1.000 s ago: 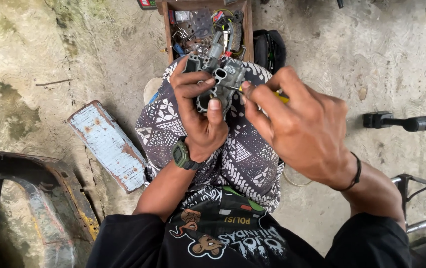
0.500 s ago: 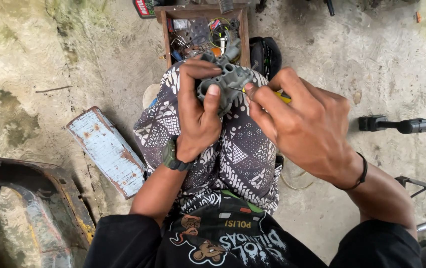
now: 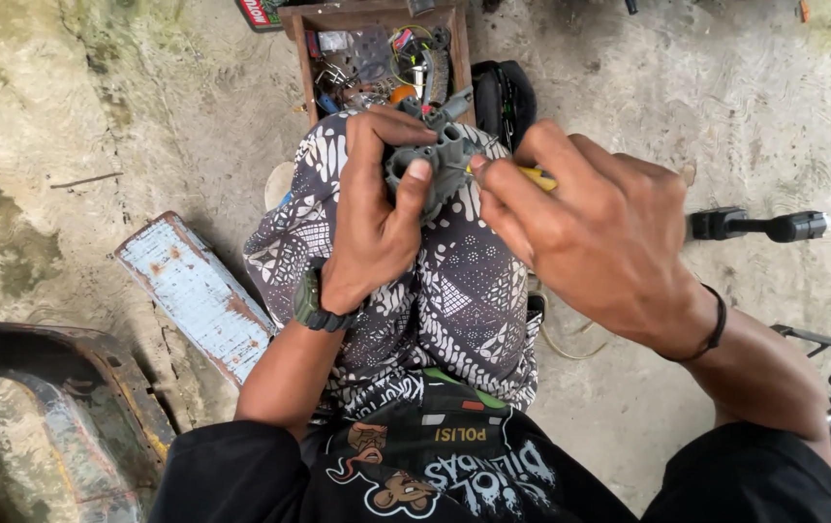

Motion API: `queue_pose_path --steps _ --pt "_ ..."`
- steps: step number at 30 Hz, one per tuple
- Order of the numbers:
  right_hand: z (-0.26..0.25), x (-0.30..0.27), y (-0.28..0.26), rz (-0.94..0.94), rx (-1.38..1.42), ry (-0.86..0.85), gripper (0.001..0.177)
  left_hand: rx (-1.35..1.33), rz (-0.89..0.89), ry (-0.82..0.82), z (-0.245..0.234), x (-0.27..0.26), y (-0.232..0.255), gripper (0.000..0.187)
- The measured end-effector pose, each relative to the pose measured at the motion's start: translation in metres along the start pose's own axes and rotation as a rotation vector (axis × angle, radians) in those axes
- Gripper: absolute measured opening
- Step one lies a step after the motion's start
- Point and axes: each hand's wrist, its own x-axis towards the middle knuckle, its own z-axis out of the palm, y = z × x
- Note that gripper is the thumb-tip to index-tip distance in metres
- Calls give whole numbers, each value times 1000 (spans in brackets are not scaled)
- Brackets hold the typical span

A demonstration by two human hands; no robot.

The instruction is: The person uses a yellow utility knife to scrape and clean a small metal mechanical part held in their hands. They rotate the part to access different surfaces and continue scraping throughout the clip.

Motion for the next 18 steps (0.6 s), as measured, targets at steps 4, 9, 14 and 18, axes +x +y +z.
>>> queue_pose_path --steps 4,9,14,18 --pt "-3 -2 9 -24 48 -101 15 33 8 -70 -3 2 3 36" --pt "-7 -4 19 43 332 -148 18 18 -24 -103 -7 6 2 32" --pt "-1 7 12 149 608 -49 29 -64 -153 -71 -20 14 12 23" --pt "10 30 8 44 798 -71 61 -104 -132 -39 -34 19 24 20"
